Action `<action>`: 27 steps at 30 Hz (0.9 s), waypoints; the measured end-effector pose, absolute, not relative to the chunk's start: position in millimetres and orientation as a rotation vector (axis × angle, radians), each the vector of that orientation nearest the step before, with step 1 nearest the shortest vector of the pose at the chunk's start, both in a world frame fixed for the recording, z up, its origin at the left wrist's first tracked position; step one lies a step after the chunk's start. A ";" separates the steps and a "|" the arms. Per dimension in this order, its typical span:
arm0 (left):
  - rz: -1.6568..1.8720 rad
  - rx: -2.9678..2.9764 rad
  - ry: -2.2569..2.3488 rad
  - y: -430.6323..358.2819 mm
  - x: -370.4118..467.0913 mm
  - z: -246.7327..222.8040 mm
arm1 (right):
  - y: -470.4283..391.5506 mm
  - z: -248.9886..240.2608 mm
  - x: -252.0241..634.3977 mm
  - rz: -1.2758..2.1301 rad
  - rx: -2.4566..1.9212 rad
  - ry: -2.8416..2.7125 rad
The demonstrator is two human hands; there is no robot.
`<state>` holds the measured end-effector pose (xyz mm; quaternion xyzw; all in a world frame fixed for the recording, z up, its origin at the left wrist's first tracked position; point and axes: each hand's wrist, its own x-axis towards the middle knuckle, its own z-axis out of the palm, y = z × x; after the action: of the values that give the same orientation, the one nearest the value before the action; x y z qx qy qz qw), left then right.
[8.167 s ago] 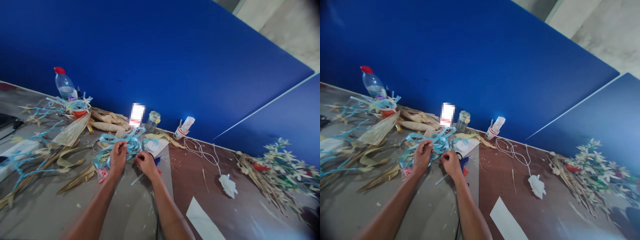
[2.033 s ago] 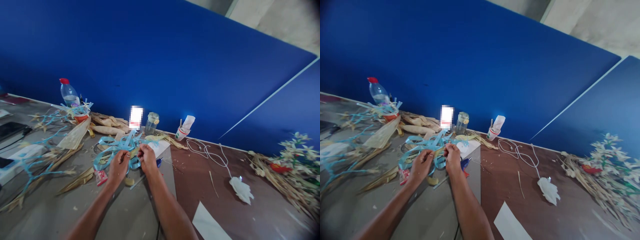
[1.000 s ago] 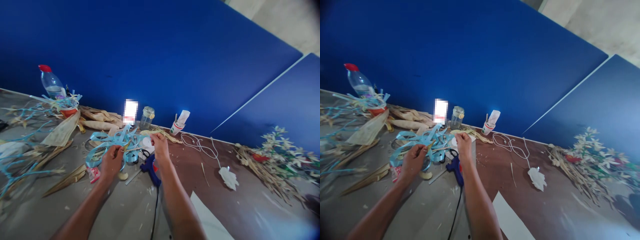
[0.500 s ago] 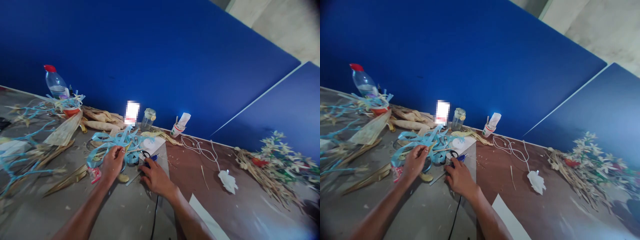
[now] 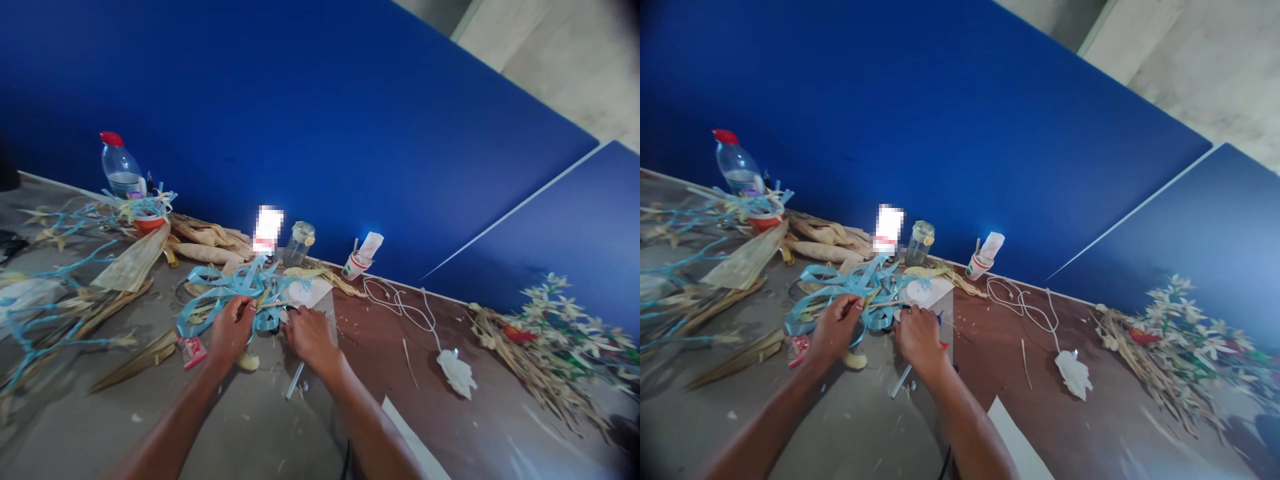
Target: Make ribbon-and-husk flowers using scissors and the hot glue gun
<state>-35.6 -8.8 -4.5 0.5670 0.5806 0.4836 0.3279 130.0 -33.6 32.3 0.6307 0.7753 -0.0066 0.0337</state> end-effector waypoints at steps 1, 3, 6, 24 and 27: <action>1.264 1.495 1.516 -8.6 -35.9 -5.0 | -29.0 30.7 124.2 -0.020 1.970 2.378; 1.263 1.506 1.511 -8.2 -36.0 -6.7 | -21.1 27.0 114.3 -0.044 2.009 2.354; 1.250 1.511 1.502 -8.4 -34.7 -9.9 | -12.8 21.3 106.6 -0.076 2.066 2.271; 0.928 1.306 1.146 -8.2 -17.5 -34.7 | -16.4 19.0 110.1 -0.240 1.930 2.293; 1.007 1.406 1.182 -3.0 -23.5 -33.2 | -16.7 20.3 116.2 -0.265 1.907 2.294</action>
<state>-23.5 -3.0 -33.2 0.5813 0.4888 0.4164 0.4998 116.2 -16.7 20.3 0.6351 0.7639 -0.0881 0.0730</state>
